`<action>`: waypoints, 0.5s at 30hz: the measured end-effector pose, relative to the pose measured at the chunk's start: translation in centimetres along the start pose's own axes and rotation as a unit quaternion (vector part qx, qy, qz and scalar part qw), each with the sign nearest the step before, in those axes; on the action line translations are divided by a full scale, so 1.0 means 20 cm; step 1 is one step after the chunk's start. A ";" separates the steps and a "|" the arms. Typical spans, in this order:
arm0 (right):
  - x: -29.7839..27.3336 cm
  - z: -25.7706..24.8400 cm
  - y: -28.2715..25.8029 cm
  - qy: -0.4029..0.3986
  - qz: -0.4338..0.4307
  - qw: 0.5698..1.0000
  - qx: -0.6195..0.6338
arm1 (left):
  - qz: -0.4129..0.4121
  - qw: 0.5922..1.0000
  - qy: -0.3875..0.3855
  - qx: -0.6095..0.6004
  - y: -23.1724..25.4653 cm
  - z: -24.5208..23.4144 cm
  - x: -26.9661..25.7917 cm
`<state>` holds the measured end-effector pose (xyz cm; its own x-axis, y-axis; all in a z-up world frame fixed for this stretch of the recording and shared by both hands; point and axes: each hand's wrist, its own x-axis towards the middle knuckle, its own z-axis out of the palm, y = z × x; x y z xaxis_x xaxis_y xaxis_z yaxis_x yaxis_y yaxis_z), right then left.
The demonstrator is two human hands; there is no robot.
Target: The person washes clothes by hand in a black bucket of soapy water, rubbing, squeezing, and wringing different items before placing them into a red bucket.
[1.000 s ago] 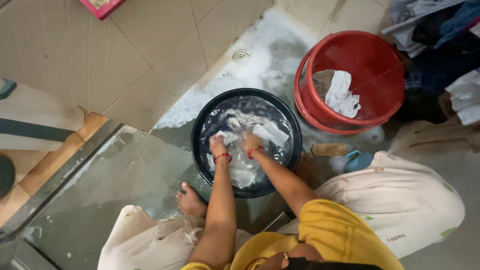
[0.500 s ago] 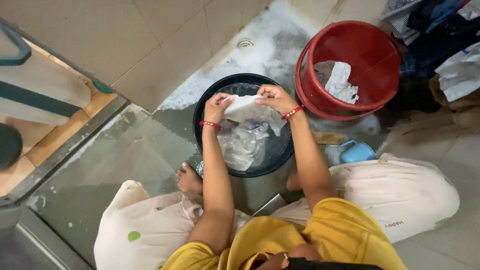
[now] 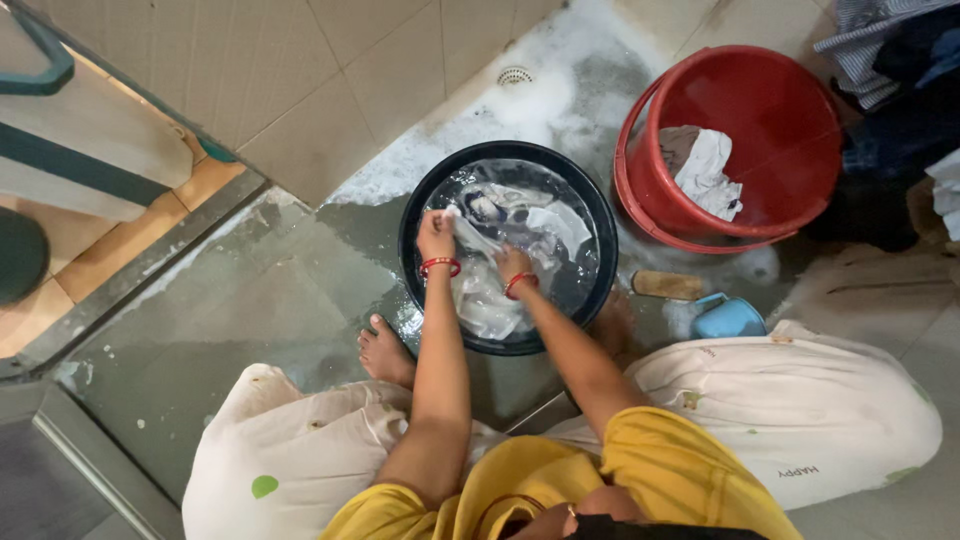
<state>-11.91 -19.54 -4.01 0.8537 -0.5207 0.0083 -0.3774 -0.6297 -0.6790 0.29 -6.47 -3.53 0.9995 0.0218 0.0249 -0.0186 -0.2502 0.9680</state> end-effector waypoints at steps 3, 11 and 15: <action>-0.06 -0.01 -0.02 -0.018 -0.206 0.964 -0.167 | -0.003 0.992 -0.062 0.112 -0.03 0.06 -0.10; 0.09 -0.37 0.21 0.221 -0.061 0.968 -0.104 | 0.007 0.902 -0.275 0.334 -0.07 0.10 -0.35; 0.19 -0.46 0.28 0.138 -0.050 0.963 -0.226 | -0.036 0.887 -0.290 0.358 -0.03 0.11 -0.34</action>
<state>-14.15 -30.33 -1.11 0.7899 -0.5383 0.2939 -0.4693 -0.8390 -0.2755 -6.34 -8.54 -4.85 0.8474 -0.3862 -0.3644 -0.1393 -0.8240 0.5493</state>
